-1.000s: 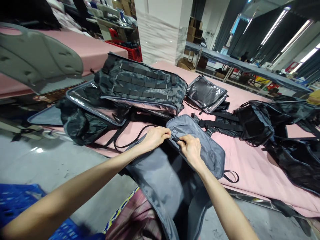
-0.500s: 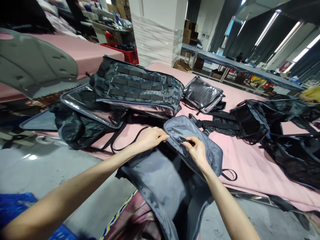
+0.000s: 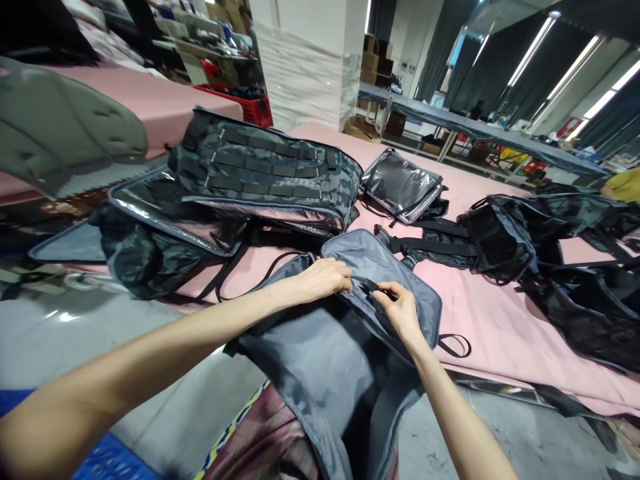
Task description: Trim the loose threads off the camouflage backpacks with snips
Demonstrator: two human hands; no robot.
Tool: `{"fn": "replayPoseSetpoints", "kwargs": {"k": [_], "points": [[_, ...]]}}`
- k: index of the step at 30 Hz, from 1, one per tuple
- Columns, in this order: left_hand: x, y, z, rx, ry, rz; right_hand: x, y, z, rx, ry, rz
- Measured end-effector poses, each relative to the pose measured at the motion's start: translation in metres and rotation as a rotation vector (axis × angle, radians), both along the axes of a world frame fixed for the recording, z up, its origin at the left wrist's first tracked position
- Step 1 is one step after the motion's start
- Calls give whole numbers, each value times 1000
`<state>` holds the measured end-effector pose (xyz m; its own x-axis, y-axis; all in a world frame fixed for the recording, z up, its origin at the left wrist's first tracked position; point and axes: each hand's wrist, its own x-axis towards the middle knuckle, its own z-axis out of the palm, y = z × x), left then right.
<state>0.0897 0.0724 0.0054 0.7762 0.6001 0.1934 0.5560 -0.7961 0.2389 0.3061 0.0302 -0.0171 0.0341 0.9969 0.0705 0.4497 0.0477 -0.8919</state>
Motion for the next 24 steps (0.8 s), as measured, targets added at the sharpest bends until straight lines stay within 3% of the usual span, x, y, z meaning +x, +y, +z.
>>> {"fn": "replayPoseSetpoints", "kwargs": {"k": [5, 13, 17, 24], "points": [[-1, -8, -5, 60, 13, 3, 2, -3, 0, -7, 15, 7], [7, -31, -19, -63, -224, 239, 1, -16, 12, 116, -292, 53], [12, -32, -18, -70, -236, 263, -4, -27, 13, 171, -427, 121], [13, -33, -19, -64, -264, 284, -13, -24, 11, 180, -464, 155]]}}
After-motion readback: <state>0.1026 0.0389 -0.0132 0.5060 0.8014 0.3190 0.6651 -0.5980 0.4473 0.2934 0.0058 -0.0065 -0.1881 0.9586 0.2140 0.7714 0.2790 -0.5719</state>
